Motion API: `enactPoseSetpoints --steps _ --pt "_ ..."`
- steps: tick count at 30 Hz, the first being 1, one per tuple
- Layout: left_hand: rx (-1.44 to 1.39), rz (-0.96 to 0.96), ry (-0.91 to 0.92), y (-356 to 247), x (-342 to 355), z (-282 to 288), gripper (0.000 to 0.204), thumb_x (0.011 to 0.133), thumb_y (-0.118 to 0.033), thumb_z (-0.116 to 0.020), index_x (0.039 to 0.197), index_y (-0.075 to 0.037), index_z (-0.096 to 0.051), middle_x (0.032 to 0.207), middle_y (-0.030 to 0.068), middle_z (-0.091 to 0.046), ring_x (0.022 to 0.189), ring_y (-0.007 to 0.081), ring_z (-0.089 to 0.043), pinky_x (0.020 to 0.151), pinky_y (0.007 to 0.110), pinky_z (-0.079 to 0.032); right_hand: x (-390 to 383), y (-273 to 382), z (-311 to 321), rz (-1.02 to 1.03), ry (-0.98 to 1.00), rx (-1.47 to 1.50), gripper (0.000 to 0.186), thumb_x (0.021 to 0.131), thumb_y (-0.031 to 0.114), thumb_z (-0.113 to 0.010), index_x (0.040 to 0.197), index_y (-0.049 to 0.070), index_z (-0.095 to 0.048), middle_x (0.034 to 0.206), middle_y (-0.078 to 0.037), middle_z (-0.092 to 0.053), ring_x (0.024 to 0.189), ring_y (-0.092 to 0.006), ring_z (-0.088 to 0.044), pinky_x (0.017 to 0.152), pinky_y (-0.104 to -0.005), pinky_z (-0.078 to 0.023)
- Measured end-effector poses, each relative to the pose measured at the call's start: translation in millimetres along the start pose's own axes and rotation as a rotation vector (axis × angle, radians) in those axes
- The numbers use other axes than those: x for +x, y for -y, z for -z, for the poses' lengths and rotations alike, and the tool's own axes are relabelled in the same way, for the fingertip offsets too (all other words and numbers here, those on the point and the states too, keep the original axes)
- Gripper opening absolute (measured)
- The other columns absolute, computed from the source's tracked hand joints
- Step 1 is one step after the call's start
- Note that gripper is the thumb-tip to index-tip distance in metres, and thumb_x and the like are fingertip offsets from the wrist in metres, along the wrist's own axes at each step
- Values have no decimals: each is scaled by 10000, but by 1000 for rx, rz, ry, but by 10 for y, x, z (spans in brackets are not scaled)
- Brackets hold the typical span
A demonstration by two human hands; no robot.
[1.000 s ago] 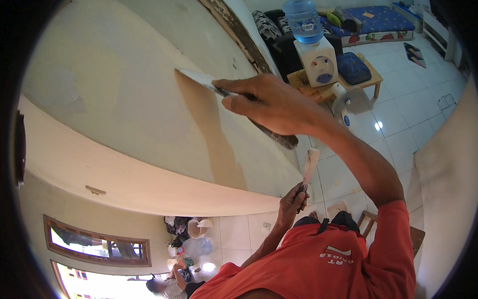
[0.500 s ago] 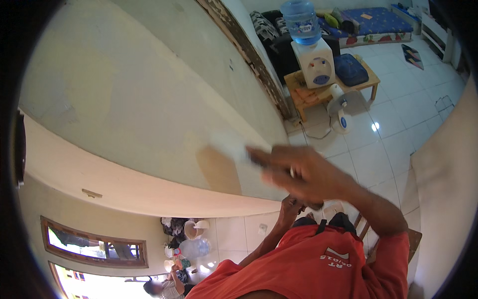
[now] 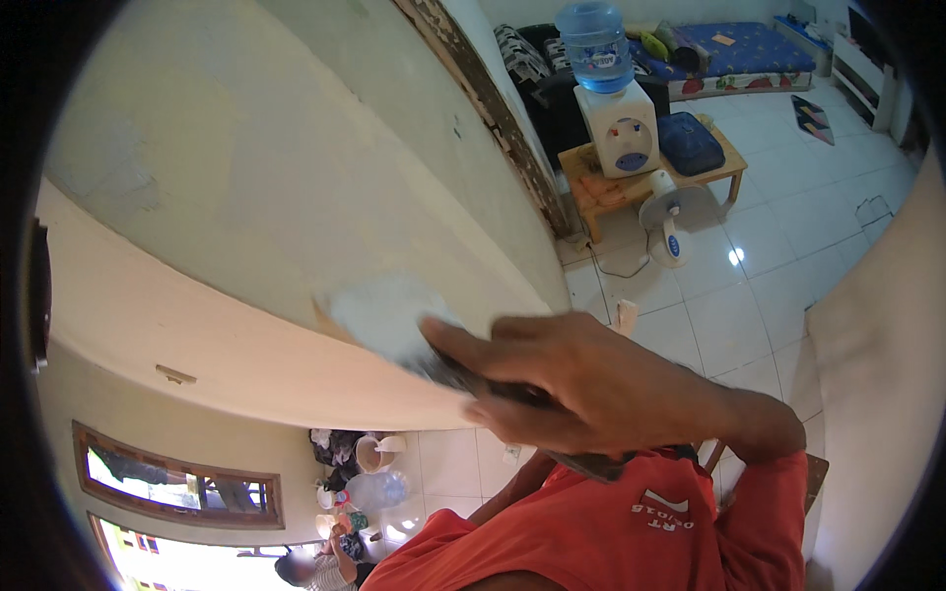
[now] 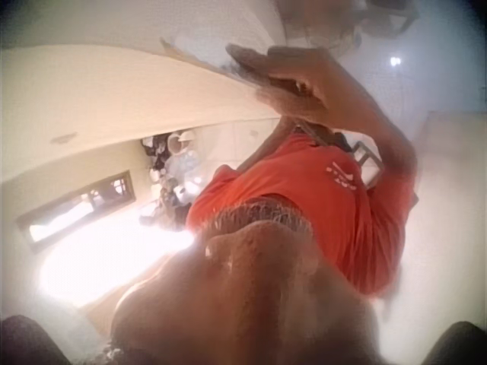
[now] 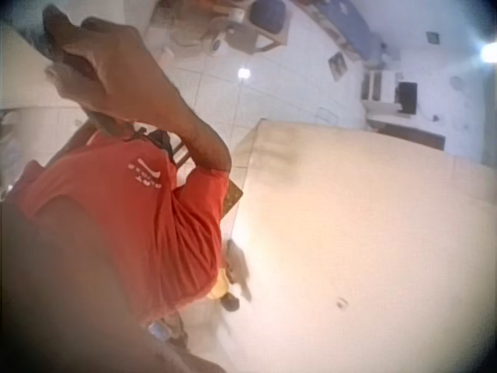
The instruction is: The person patches a crack in an indoor wall using a scraper to apply a white paste.
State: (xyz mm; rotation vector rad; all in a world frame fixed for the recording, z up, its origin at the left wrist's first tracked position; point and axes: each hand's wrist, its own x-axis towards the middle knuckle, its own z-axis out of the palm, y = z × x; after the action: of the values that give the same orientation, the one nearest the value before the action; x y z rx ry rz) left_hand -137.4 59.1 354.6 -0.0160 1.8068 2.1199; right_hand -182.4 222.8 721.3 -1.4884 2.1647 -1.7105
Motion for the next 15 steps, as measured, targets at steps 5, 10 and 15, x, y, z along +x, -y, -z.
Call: enactPoseSetpoints --steps 5,10,15 --pt "80 -28 7 -109 27 3 464 998 -190 -542 1420 -10 -470 902 18 -606 661 42 -488 573 189 -416 -7 -115 185 -319 -58 129 504 907 196 -620 1369 8 -541 694 -52 -579 608 -113 -569 570 -294 -441" --pt "-40 -38 -29 -744 -178 -255 467 1001 -195 -544 1421 -7 -466 900 15 -612 667 44 -498 572 193 -416 755 -313 352 -135 -358 23 549 897 354 -593 1295 -24 -589 621 -68 -588 575 -97 -535 546 -307 -451" --pt "-67 -59 -88 -759 -263 -259 419 1004 -195 -542 1373 0 -512 915 17 -609 670 39 -494 573 196 -418 520 71 260 -199 -103 -27 460 896 263 -612 1235 -47 -622 657 -106 -600 608 -120 -559 576 -311 -450"
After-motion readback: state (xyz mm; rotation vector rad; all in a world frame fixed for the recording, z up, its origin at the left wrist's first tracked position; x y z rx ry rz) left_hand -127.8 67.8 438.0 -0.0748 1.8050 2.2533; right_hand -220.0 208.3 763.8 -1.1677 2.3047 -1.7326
